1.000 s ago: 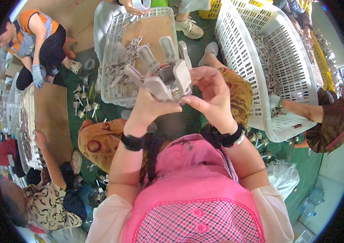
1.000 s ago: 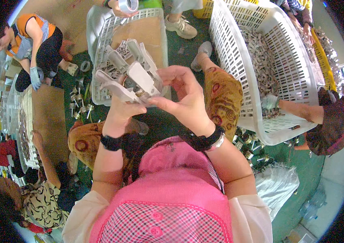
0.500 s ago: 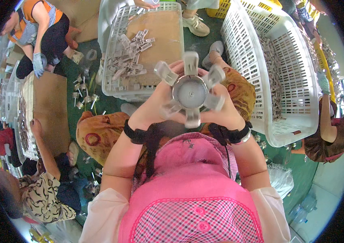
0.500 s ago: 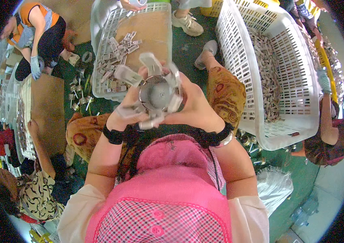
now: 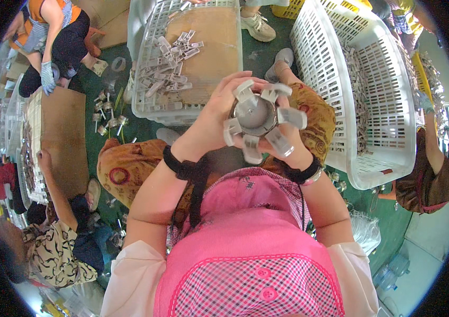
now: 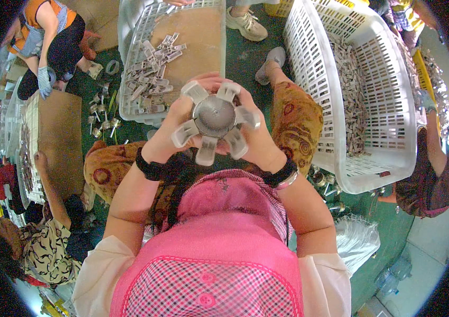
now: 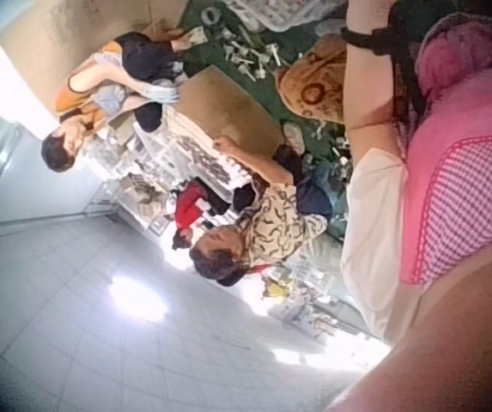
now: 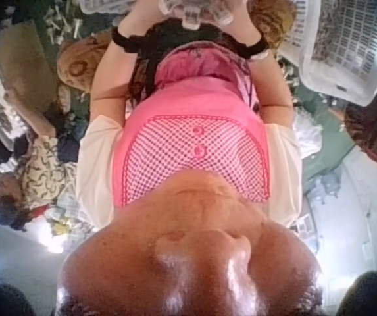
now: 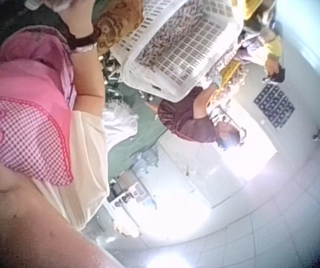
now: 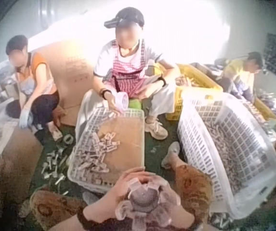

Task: Assembling various plastic parts and metal hinges for manufacturing.

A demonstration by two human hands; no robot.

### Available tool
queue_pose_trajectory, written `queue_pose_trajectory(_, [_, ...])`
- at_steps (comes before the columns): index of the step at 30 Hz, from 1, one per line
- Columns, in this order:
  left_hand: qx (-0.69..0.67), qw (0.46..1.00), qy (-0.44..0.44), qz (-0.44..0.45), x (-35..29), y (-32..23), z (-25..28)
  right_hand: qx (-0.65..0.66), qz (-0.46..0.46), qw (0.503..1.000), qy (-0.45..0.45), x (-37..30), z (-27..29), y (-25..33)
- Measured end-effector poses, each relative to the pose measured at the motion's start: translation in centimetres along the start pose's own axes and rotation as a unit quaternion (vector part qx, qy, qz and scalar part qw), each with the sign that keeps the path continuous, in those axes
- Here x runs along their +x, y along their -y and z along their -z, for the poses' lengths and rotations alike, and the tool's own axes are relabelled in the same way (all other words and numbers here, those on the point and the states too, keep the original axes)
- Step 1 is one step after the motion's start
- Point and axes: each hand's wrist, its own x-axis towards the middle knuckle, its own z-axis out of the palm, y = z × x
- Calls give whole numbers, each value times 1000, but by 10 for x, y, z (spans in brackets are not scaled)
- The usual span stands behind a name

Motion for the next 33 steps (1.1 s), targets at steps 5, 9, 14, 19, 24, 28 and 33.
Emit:
queue_pose_trajectory(5, [-116, 987, -48, 98, 0, -23, -10, 87, -59, 994, 31, -2, 13, 5])
queue_pose_trajectory(9, [-62, 992, -64, 85, -1, -30, -7, 285, -212, 935, 29, -6, 14, 16])
queue_pose_trajectory(14, [-167, 960, -109, 197, 0, -40, -16, 375, -194, 906, 33, -11, 3, 8])
queue_pose_trajectory(19, [-118, 978, -72, 159, -2, -32, -8, 367, -181, 912, 13, -18, -5, -6])
queue_pose_trajectory(24, [-146, 973, -84, 159, -7, -34, -10, 398, -130, 908, 28, -11, -10, -6])
queue_pose_trajectory(28, [-330, 890, -239, 206, -31, -2, -31, 422, -46, 904, -58, -1, -24, -14])
queue_pose_trajectory(33, [-507, 815, -228, 163, -19, -19, -52, 395, -116, 911, -33, -5, -36, -4])
